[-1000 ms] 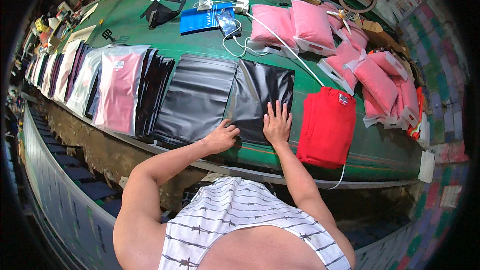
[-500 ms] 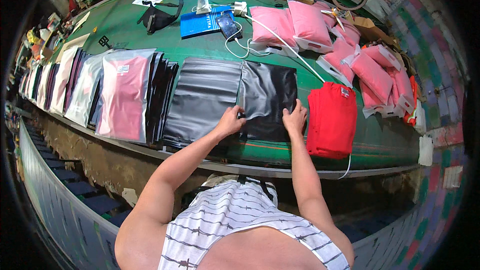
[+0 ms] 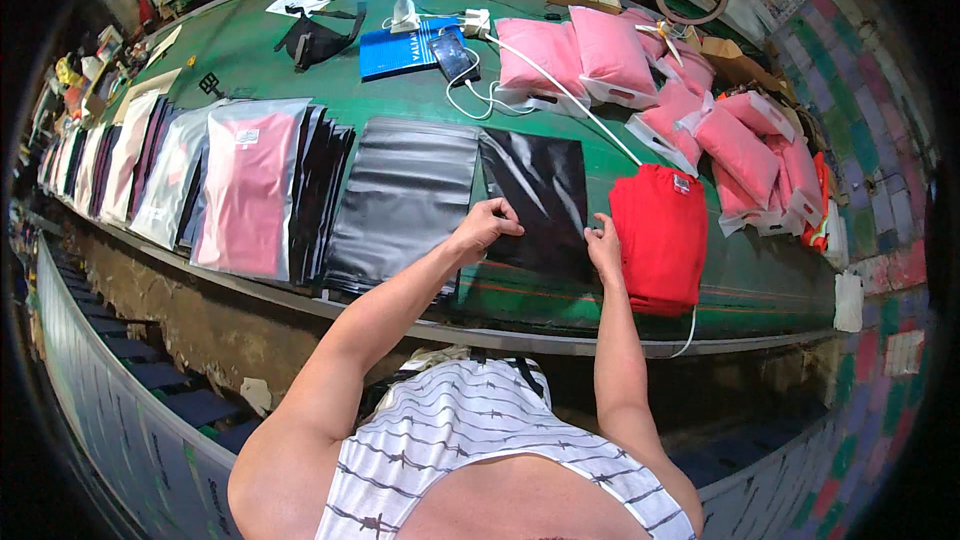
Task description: The person folds red shirts and places each into a black plastic bag on a green workbench. The sealed bags are stacked in a row. The person repeats this process for multiple shirts throughout the clip.
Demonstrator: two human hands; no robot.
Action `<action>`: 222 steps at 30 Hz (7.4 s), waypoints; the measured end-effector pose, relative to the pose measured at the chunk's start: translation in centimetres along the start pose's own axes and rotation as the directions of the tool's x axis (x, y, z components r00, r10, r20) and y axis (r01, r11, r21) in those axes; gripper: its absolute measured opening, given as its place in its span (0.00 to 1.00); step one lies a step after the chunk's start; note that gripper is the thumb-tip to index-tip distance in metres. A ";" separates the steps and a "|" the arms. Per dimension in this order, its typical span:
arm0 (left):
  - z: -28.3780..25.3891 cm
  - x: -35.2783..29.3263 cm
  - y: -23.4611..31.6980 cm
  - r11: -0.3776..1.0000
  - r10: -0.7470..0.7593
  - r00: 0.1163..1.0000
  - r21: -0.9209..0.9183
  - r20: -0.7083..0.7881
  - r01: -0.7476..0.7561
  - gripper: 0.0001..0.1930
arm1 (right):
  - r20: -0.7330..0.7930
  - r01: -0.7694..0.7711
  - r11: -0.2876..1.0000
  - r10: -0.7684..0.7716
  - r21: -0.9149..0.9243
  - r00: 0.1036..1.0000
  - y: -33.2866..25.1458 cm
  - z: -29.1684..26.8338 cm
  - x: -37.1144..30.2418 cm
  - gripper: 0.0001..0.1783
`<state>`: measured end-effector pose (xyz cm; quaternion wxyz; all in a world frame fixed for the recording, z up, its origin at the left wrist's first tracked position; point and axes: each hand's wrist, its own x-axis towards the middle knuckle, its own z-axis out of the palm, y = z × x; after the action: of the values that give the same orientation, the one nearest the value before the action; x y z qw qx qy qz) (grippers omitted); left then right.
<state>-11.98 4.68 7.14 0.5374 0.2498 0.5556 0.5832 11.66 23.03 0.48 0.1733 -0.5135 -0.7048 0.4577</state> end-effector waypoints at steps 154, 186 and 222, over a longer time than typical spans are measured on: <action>23.7 -0.2 -5.7 0.809 -0.085 0.995 0.578 -0.059 0.104 0.18 | 0.040 -0.298 0.699 0.360 0.651 0.932 6.3 -17.3 -13.1 0.23; 20.6 -4.5 -2.8 0.877 -0.368 0.873 -0.193 0.320 0.440 0.33 | 0.349 -0.270 0.556 -0.040 0.786 0.936 8.0 -23.6 -7.7 0.33; 4.1 -0.6 -3.4 0.887 -0.071 0.997 0.457 0.005 0.061 0.17 | 0.363 0.330 0.885 -0.204 -0.328 0.909 -8.1 1.0 -9.8 0.38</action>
<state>-6.96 5.03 5.25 0.4892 0.3564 0.6792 0.4152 10.38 13.46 8.86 0.0158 -0.3531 -0.8636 0.3595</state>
